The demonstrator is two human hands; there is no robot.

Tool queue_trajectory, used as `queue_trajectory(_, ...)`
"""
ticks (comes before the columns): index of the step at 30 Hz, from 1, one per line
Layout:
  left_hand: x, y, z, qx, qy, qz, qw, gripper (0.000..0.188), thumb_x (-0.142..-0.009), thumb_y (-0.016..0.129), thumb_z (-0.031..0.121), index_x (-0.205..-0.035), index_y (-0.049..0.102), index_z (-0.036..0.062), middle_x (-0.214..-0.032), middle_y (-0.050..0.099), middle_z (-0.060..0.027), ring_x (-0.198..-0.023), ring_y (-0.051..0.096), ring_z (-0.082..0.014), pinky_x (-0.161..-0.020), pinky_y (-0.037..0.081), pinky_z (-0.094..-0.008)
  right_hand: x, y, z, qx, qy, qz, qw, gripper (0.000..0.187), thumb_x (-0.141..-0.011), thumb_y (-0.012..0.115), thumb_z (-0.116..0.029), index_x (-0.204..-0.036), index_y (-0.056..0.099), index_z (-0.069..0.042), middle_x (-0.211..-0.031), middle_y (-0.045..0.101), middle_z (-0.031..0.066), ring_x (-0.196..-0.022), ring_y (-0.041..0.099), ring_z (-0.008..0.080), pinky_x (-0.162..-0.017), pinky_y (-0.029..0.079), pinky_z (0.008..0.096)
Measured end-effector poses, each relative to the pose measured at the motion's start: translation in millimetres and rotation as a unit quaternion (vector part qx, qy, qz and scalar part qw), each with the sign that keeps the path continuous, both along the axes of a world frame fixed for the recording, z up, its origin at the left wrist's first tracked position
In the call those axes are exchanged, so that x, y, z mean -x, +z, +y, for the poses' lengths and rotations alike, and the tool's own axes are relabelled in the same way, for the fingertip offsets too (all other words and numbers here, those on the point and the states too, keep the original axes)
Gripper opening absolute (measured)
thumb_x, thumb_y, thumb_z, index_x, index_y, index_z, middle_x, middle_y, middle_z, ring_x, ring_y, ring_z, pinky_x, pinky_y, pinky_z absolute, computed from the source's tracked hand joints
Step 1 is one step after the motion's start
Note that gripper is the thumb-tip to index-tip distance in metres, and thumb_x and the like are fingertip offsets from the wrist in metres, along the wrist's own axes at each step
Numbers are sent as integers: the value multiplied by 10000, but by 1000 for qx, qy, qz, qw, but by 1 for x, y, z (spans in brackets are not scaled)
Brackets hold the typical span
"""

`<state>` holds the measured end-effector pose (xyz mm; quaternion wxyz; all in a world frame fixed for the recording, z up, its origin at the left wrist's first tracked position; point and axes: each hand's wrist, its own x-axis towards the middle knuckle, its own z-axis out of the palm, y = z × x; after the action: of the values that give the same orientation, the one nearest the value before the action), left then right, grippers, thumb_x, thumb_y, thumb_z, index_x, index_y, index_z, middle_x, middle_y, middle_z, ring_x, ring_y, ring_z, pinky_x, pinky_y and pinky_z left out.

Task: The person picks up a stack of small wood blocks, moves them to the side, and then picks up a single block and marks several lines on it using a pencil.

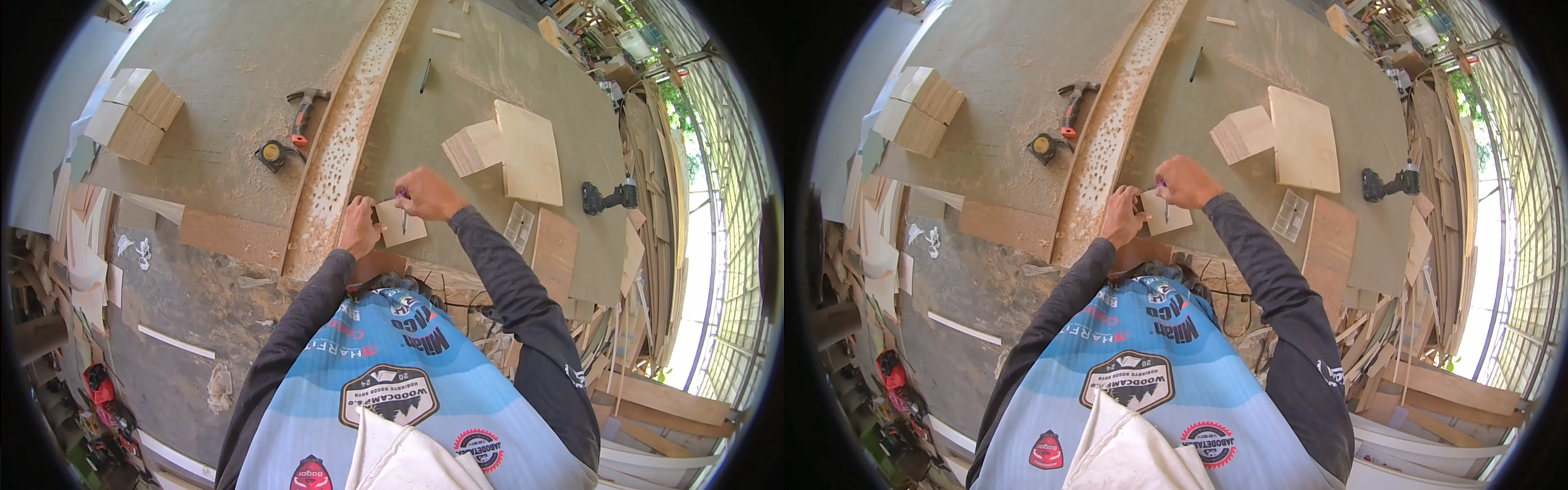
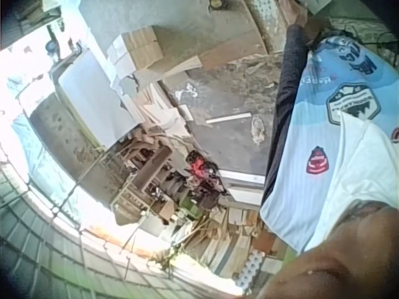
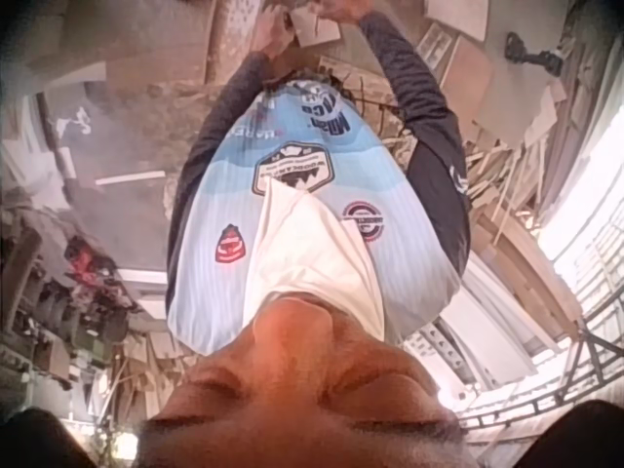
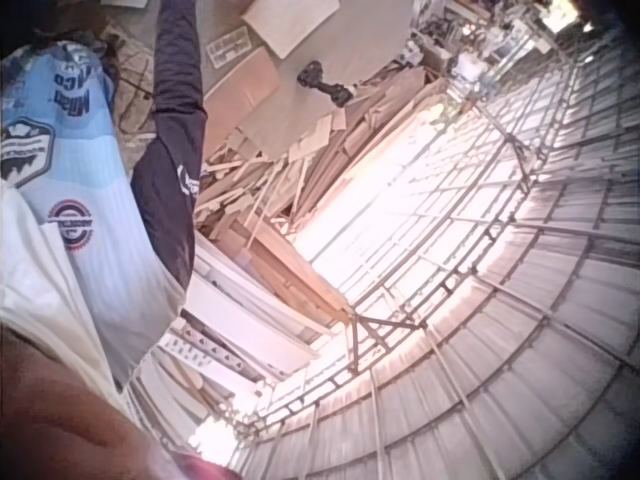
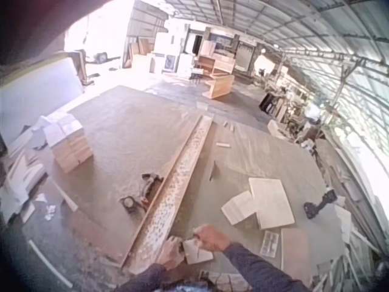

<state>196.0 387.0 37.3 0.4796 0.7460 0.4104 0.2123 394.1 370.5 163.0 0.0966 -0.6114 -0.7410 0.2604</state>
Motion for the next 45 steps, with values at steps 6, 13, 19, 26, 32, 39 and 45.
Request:
queue_trajectory(6, -1, -4, -1, -68, 8, -4, 998, 488, -668, 893, -50, -1099, 663, -40, -992, 598, -147, -711, 633, -243, -673, 540, -371, 11, -20, -32, 7, -127, 113, 985, 190, -876, 749, -126, -930, 749, 57, -756, 726, 200, -664, 743, 277, -645, 570, 378)
queue_trajectory(13, 0, -2, 0, -19, 0, 3, 1000, 516, -648, 885, -14, -1096, 627, -12, -991, 582, -163, -935, 585, -367, -814, 493, -461, 38, -29, -58, -50, -199, 100, 973, 189, -851, 743, -179, -850, 733, 10, -806, 703, 242, -780, 698, 430, -730, 554, 481)
queue_trajectory(19, 1, -4, 0, -20, -5, -6, 1000, 519, -651, 883, -8, -1101, 626, -11, -986, 580, -162, -930, 585, -367, -805, 491, -460, 38, -38, -68, -94, -189, 106, 972, 166, -908, 728, -130, -891, 727, 35, -688, 701, 184, -606, 705, 314, -613, 544, 390)
queue_trajectory(26, 1, 1, 1, -29, -10, 0, 1000, 519, -653, 886, 6, -1104, 630, -13, -973, 580, -162, -922, 584, -368, -801, 492, -461, 34, -42, -68, -107, -177, 99, 973, 171, -907, 727, -129, -883, 719, 39, -694, 688, 199, -615, 695, 337, -611, 533, 404)
queue_trajectory(32, 1, 0, 0, -65, -5, -2, 998, 497, -667, 888, -16, -1103, 650, -32, -967, 588, -154, -767, 615, -301, -702, 516, -409, 35, -41, -69, -125, -181, 85, 972, 182, -893, 736, -145, -881, 720, 37, -713, 690, 213, -644, 696, 369, -625, 538, 421)
queue_trajectory(39, 1, 3, -1, -85, -4, -1, 996, 496, -671, 885, -35, -1116, 665, -40, -960, 592, -148, -692, 632, -260, -655, 529, -379, 35, -41, -68, -115, -185, 81, 973, 174, -888, 735, -140, -883, 723, 34, -726, 692, 218, -665, 700, 376, -639, 543, 428)
queue_trajectory(45, 2, 3, 0, -21, -3, -10, 1000, 531, -654, 890, -10, -1113, 624, -4, -993, 587, -156, -905, 599, -343, -778, 512, -442, 36, -39, -68, -111, -184, 71, 974, 179, -882, 741, -143, -890, 722, 35, -755, 699, 227, -695, 707, 387, -654, 549, 433)
